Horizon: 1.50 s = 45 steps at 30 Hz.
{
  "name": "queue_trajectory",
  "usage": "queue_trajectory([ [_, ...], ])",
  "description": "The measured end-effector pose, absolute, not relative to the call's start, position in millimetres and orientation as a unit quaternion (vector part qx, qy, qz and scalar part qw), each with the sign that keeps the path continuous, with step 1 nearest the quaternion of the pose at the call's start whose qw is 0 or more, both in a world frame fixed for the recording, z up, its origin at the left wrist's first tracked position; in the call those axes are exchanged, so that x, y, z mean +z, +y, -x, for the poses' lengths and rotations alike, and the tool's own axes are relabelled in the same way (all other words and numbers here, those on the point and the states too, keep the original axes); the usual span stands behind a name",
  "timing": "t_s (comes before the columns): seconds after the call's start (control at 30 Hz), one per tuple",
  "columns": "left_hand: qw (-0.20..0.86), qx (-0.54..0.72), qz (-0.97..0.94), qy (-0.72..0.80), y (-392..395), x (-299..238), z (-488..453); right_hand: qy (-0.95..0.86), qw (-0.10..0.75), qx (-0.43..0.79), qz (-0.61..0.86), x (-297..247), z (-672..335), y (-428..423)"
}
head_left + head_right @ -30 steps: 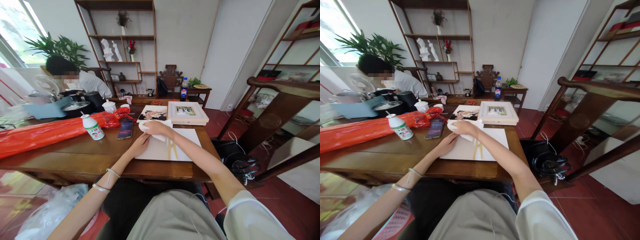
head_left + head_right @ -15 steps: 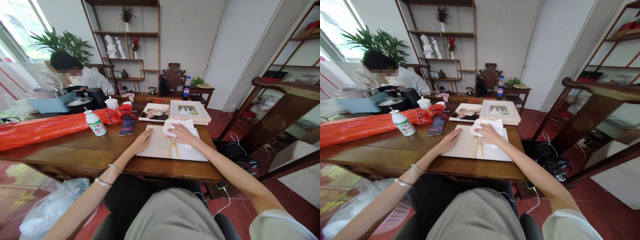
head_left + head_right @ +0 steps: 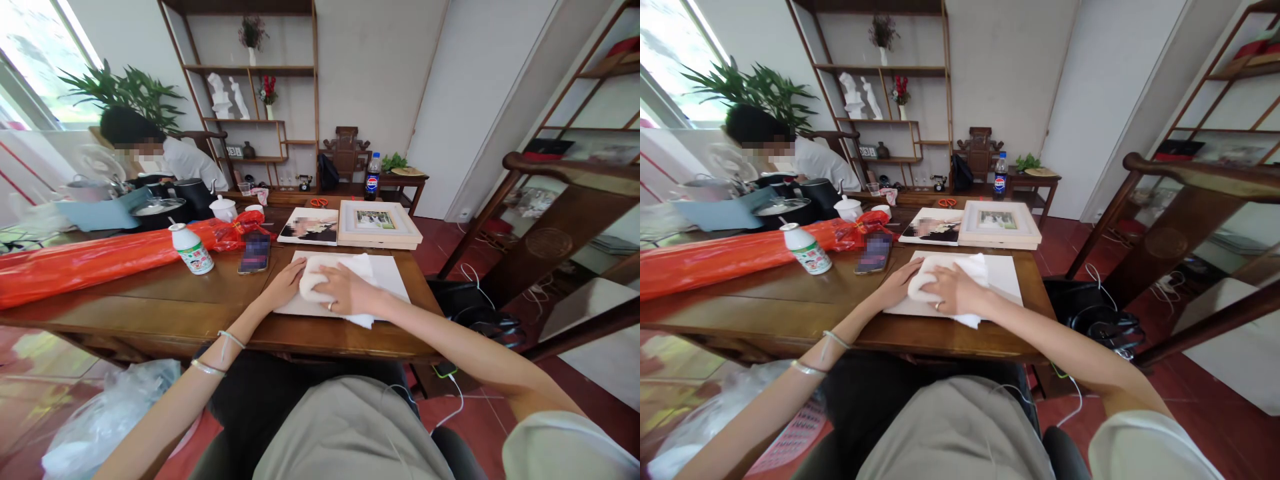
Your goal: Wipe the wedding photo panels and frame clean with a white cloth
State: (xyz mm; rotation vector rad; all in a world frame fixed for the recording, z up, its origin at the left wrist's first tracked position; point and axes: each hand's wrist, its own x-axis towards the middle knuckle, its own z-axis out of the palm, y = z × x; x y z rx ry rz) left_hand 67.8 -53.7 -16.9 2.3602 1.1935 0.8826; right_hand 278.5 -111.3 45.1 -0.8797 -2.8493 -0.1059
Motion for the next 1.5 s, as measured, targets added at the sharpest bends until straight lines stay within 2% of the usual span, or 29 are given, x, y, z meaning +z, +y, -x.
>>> queue_trajectory([
  [0.17, 0.155, 0.308, -0.832, 0.434, -53, -19, -69, -0.938, 0.077, -0.025, 0.337, 54, -308, -58],
  [0.3, 0.15, 0.302, -0.835, 0.436, -52, -20, -68, -0.932, 0.066, -0.017, 0.355, 53, -322, -55],
  [0.57, 0.147, 0.29, -0.837, 0.44, -56, -16, -70, -0.964, 0.038, -0.008, 0.263, 59, -324, -153],
  [0.7, 0.145, 0.294, -0.837, 0.437, -56, -17, -69, -0.964, 0.058, -0.003, 0.261, 57, -331, -178],
  [0.87, 0.149, 0.29, -0.837, 0.438, -55, -16, -68, -0.928, 0.088, -0.035, 0.361, 50, -356, -128],
  [1.07, 0.142, 0.288, -0.842, 0.434, -56, -15, -68, -0.881, 0.074, -0.074, 0.461, 45, -387, -81],
  [1.37, 0.141, 0.297, -0.838, 0.435, -53, -19, -68, -0.923, 0.048, 0.042, 0.38, 77, -374, -205],
  [1.5, 0.14, 0.296, -0.84, 0.432, -54, -19, -69, -0.919, 0.036, 0.074, 0.386, 83, -374, -219],
])
